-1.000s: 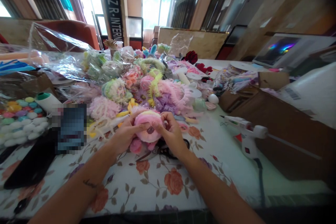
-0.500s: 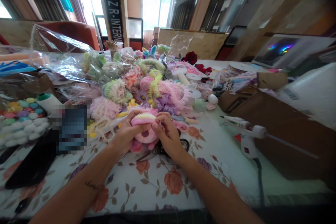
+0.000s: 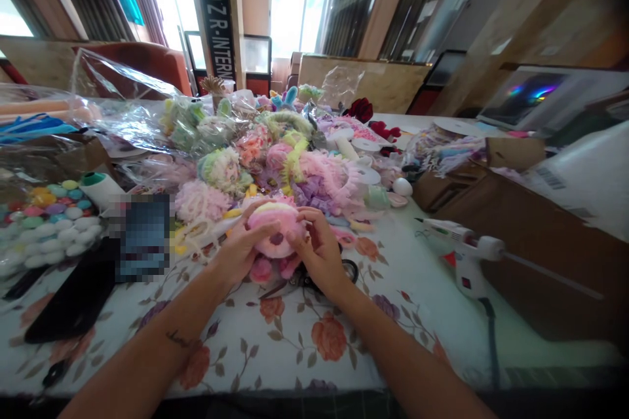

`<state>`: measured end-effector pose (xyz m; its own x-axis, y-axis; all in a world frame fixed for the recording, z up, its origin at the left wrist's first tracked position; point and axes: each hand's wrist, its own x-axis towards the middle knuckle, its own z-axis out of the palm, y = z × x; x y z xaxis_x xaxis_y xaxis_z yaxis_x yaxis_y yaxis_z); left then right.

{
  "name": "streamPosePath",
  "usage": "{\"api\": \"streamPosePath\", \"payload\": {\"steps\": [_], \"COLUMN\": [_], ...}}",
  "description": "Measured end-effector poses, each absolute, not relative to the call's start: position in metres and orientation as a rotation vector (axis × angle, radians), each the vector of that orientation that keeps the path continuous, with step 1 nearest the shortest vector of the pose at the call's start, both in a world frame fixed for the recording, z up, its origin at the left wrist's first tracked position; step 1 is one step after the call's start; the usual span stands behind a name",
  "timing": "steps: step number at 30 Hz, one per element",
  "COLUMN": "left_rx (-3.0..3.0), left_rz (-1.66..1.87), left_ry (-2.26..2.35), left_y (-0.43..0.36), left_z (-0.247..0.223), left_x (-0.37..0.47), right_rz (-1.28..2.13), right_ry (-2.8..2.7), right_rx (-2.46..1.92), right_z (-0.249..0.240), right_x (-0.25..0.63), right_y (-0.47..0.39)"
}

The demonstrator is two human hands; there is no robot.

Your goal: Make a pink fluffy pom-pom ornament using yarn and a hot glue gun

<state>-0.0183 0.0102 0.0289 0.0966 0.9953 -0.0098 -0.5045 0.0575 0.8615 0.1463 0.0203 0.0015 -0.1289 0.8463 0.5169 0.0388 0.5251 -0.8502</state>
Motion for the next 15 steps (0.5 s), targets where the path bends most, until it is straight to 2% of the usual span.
{"api": "streamPosePath", "payload": {"steps": [10, 15], "left_rx": [0.8, 0.851], "left_rz": [1.326, 1.266], "left_ry": [0.74, 0.693], "left_y": [0.0145, 0.0117], "left_z": [0.0251, 0.0291], "left_x": [-0.018, -0.0206], "right_rz": [0.844, 0.958], "right_ry": [-1.503, -1.389], "right_rx": [-0.794, -0.837], "right_z": [-0.0004, 0.0053], "right_x": [0.1443, 0.1452], "right_y": [0.0212, 0.0173]}}
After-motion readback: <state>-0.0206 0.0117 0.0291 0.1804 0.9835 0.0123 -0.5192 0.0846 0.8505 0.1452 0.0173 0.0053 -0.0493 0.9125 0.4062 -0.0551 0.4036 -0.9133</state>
